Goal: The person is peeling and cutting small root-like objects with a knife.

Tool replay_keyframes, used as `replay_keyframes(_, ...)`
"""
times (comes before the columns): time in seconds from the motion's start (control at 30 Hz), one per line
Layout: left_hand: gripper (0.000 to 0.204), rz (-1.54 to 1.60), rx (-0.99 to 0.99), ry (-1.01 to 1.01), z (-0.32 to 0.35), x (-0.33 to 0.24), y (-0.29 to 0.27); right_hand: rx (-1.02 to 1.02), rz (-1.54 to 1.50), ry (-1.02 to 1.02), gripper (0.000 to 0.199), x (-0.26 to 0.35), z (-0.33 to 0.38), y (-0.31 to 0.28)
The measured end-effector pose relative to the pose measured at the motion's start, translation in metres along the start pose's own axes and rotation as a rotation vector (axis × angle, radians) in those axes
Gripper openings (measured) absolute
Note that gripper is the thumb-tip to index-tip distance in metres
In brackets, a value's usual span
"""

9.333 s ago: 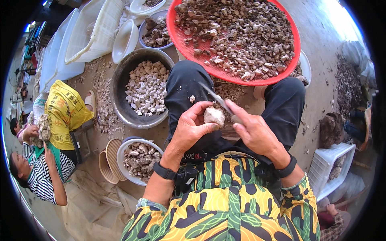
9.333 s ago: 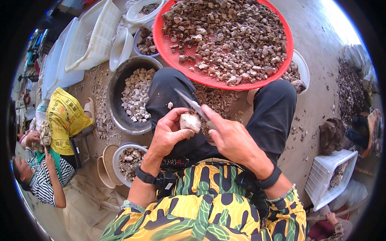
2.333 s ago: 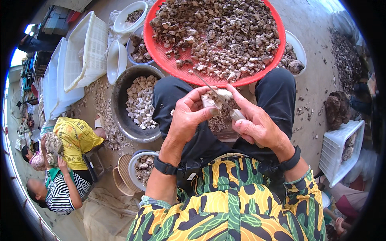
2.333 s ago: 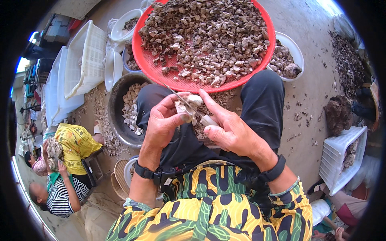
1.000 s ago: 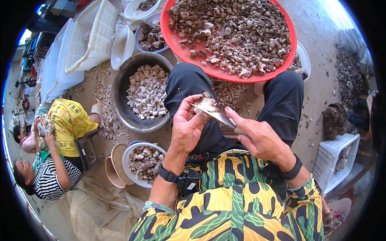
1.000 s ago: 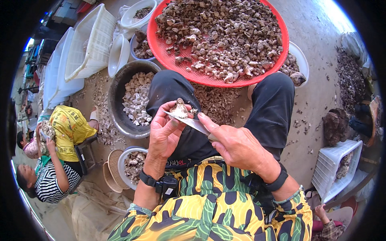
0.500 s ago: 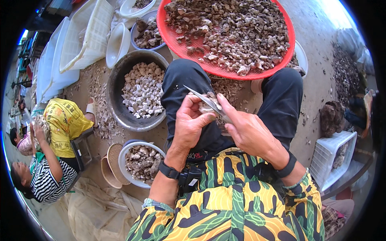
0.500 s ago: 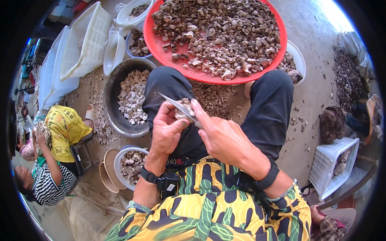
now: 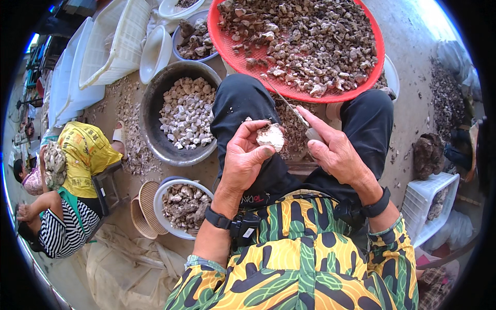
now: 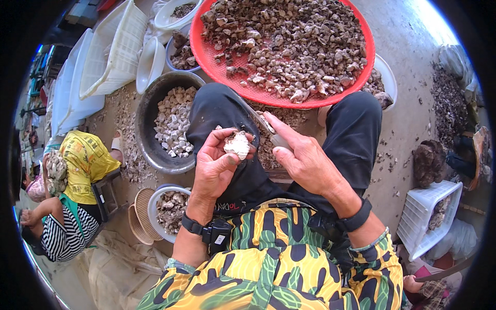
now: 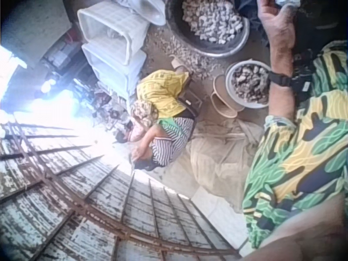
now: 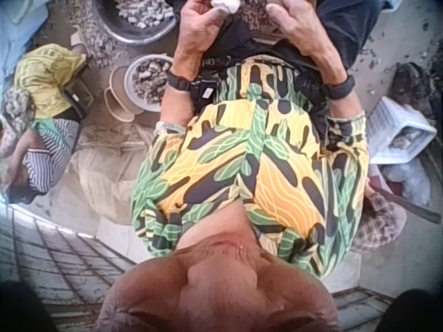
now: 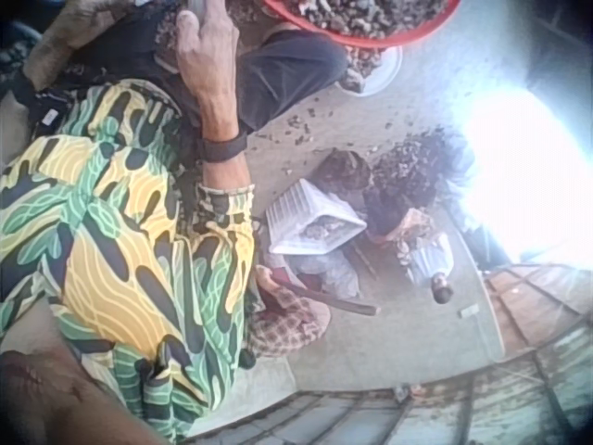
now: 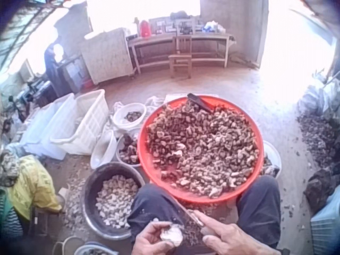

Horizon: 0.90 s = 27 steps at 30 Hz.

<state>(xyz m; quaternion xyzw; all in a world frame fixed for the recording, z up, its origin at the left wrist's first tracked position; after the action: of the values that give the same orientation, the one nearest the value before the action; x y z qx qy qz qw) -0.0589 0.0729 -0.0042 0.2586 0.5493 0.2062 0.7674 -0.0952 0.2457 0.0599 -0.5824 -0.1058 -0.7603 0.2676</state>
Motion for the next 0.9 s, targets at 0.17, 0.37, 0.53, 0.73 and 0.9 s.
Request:
replay_keyframes(0.17, 0.055, 0.023, 0.038, -0.011, -0.001, 0.001, 0.003, -0.017, -0.048, 0.162, 0.059, -0.006, 0.004, -0.007)
replay_keyframes(0.37, 0.060, 0.057, 0.035, -0.008, 0.002, -0.002, 0.003, 0.002, -0.114, 0.145, 0.060, -0.012, 0.010, -0.007)
replay_keyframes(0.53, 0.060, 0.063, 0.036, -0.049, 0.000, -0.003, 0.003, -0.004, -0.025, 0.014, 0.061, -0.008, 0.015, -0.002)
replay_keyframes(0.73, 0.059, 0.055, 0.030, -0.040, 0.000, -0.009, 0.009, 0.061, 0.152, -0.212, 0.069, 0.009, 0.016, 0.009)
replay_keyframes(0.9, 0.048, 0.038, -0.007, -0.022, 0.002, -0.009, 0.013, -0.004, 0.293, -0.365, 0.070, 0.005, 0.022, 0.014)
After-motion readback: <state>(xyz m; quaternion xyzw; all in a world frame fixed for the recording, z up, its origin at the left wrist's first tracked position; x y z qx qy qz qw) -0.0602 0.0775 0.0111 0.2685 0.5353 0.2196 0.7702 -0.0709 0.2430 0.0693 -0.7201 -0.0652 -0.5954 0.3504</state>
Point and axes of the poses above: each hand's wrist, its own z-axis away from the middle knuckle, its own y-axis out of the palm, x = y × z, the point moved 6 cm from there along -z, towards the middle knuckle, and after that the axes turned 5 degrees about -z, right-handed, at the moved point
